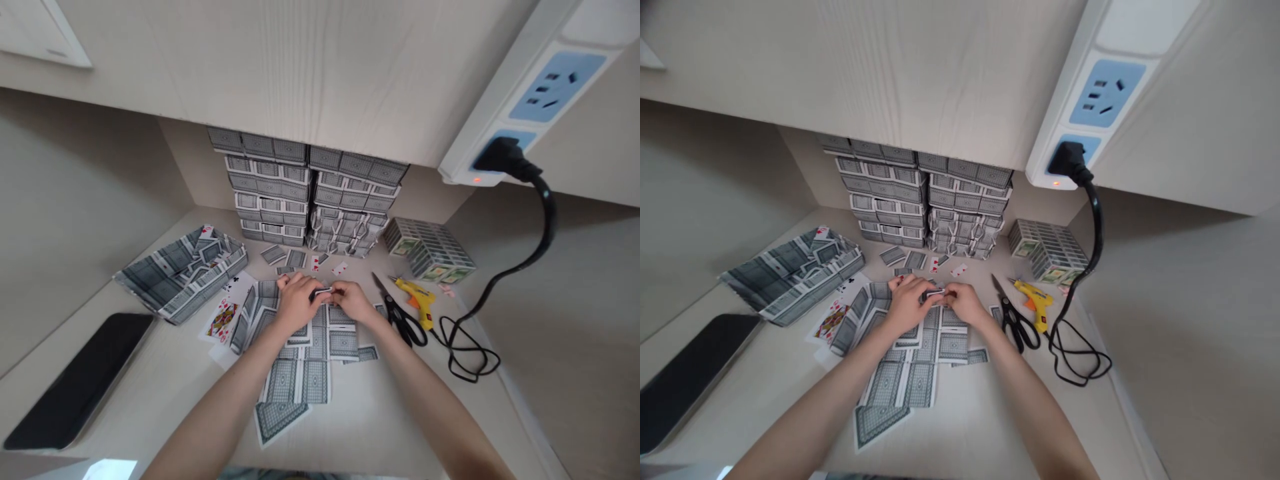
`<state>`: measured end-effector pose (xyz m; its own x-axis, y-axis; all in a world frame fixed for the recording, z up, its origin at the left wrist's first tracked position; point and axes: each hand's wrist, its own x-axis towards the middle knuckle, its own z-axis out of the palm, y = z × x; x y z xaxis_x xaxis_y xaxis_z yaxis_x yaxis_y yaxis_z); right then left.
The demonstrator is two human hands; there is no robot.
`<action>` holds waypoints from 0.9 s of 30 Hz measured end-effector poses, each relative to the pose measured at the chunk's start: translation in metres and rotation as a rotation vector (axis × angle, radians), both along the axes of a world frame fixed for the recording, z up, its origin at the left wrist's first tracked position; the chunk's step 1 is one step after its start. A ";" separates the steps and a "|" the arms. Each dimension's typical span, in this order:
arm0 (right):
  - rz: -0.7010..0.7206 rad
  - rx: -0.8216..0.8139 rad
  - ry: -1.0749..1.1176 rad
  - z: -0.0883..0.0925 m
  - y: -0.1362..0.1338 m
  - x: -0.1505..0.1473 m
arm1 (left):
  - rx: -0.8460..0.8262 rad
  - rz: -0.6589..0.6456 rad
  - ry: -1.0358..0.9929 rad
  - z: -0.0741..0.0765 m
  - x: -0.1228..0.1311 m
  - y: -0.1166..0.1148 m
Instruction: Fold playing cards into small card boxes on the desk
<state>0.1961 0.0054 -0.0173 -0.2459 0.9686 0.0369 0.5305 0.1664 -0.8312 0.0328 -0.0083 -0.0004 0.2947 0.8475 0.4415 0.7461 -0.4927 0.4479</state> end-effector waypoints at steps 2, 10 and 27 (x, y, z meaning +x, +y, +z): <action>-0.044 0.050 -0.024 -0.002 -0.002 -0.004 | 0.001 0.007 0.008 0.000 0.001 0.001; -0.131 0.197 -0.158 -0.005 -0.009 -0.014 | 0.022 0.088 0.066 0.001 0.007 0.000; -0.217 0.249 -0.057 -0.014 -0.015 -0.019 | 0.032 0.065 0.074 0.004 0.009 0.002</action>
